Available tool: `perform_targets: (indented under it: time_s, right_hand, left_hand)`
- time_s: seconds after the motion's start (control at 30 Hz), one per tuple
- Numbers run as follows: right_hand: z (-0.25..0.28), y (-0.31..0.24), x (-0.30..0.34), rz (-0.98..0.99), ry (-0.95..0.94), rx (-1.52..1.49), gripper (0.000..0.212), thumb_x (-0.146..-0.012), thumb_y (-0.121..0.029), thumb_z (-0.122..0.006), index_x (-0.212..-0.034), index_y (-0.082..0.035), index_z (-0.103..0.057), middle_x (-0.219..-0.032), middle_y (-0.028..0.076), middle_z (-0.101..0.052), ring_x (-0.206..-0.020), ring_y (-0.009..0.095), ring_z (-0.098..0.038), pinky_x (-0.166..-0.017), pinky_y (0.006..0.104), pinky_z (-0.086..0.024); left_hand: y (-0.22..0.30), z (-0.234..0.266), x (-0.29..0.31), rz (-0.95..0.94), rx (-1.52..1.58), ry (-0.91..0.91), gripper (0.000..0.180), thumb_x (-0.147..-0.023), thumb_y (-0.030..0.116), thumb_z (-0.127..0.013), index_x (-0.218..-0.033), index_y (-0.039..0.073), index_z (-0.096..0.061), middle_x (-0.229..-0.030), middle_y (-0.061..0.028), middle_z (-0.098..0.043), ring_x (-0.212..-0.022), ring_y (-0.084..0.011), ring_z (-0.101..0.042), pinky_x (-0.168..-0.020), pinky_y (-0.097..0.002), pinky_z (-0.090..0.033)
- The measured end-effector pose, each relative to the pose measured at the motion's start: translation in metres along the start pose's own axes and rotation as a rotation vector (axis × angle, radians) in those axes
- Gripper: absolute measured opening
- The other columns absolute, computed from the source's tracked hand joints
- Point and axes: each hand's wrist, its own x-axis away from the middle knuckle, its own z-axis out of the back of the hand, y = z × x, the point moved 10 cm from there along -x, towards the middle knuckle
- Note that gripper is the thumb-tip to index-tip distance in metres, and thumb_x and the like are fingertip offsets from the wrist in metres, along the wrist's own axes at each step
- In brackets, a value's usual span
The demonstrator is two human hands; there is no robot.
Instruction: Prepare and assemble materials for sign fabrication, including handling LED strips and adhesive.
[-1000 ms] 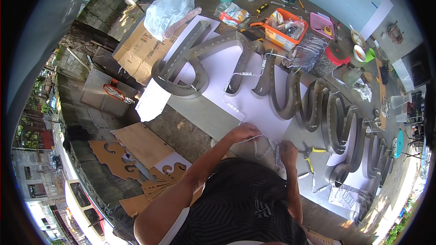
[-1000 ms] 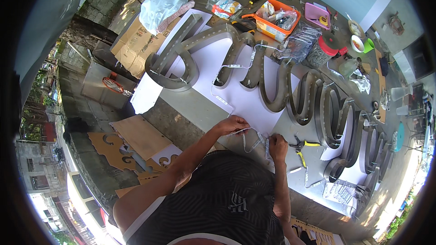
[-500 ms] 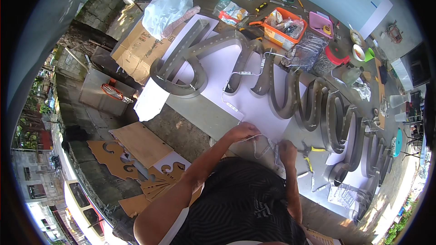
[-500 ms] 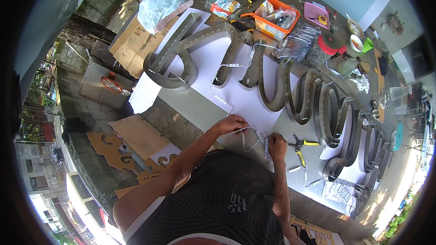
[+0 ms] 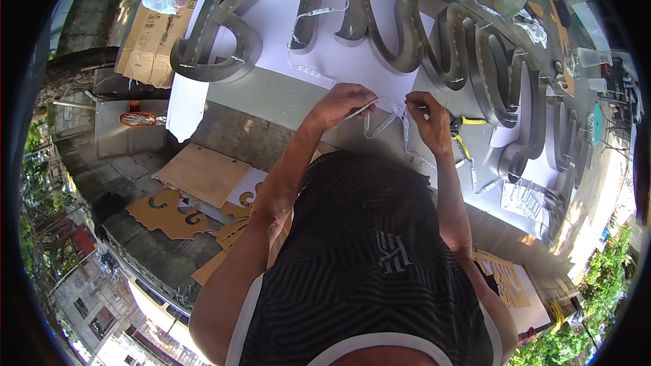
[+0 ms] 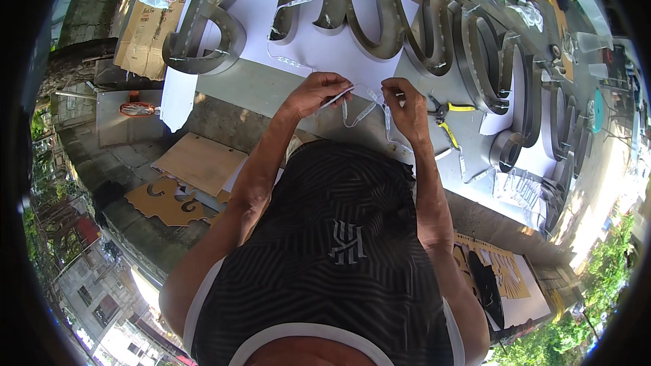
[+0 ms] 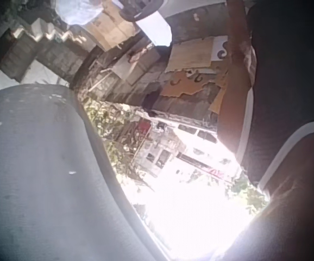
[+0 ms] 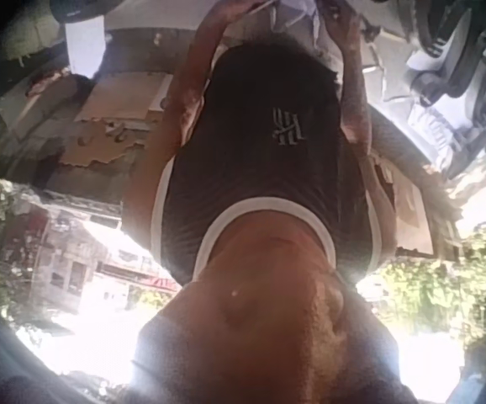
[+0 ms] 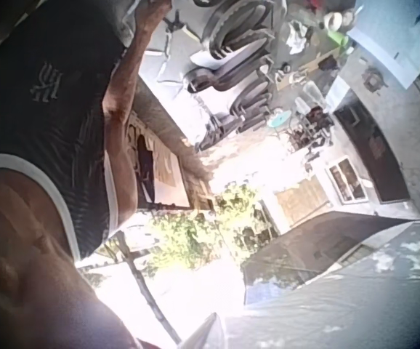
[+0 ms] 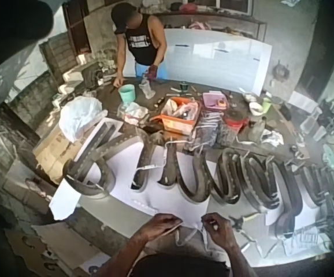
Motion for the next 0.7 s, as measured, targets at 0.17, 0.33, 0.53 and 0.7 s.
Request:
perform_targets:
  time_s: [0.17,0.33,0.53,0.7]
  right_hand:
    - [-0.012,-0.009,-0.001,0.131,-0.044,-0.015,0.02,-0.089,-0.005,-0.066,-0.109,-0.003,-0.065,-0.097,0.011,-0.073,-0.086,0.023,-0.07,-0.08,0.0346,-0.054]
    - [-0.026,-0.005,0.001,0.093,-0.104,-0.015,0.023,-0.088,-0.007,-0.068,-0.111,-0.003,-0.065,-0.096,0.012,-0.072,-0.089,0.024,-0.07,-0.081,0.0352,-0.054]
    - [-0.038,-0.007,0.008,-0.003,-0.236,-0.078,0.024,-0.089,-0.004,-0.066,-0.113,-0.002,-0.066,-0.092,0.007,-0.07,-0.086,0.015,-0.065,-0.081,0.0302,-0.051]
    - [-0.049,0.007,0.013,-0.04,-0.278,-0.166,0.025,-0.086,-0.004,-0.066,-0.111,-0.001,-0.066,-0.086,0.008,-0.069,-0.077,0.013,-0.061,-0.074,0.0291,-0.051]
  left_hand:
    - [-0.002,-0.012,0.005,0.006,0.013,-0.036,0.026,-0.096,0.018,-0.066,-0.108,-0.006,-0.066,-0.089,-0.012,-0.071,-0.069,-0.0122,-0.061,-0.061,-0.0249,-0.048]
    - [-0.003,-0.014,0.01,0.048,-0.085,-0.029,0.025,-0.096,0.02,-0.067,-0.106,-0.002,-0.068,-0.089,-0.0092,-0.071,-0.067,-0.011,-0.06,-0.055,-0.0247,-0.044]
    - [0.01,-0.016,0.015,-0.002,-0.263,0.029,0.022,-0.095,0.019,-0.068,-0.104,-0.001,-0.068,-0.087,-0.0051,-0.071,-0.066,-0.0084,-0.059,-0.053,-0.0234,-0.043]
    - [0.018,-0.023,0.016,-0.051,-0.311,0.037,0.019,-0.095,0.017,-0.068,-0.102,0.0,-0.068,-0.084,-0.0022,-0.068,-0.066,-0.0074,-0.057,-0.053,-0.0231,-0.044]
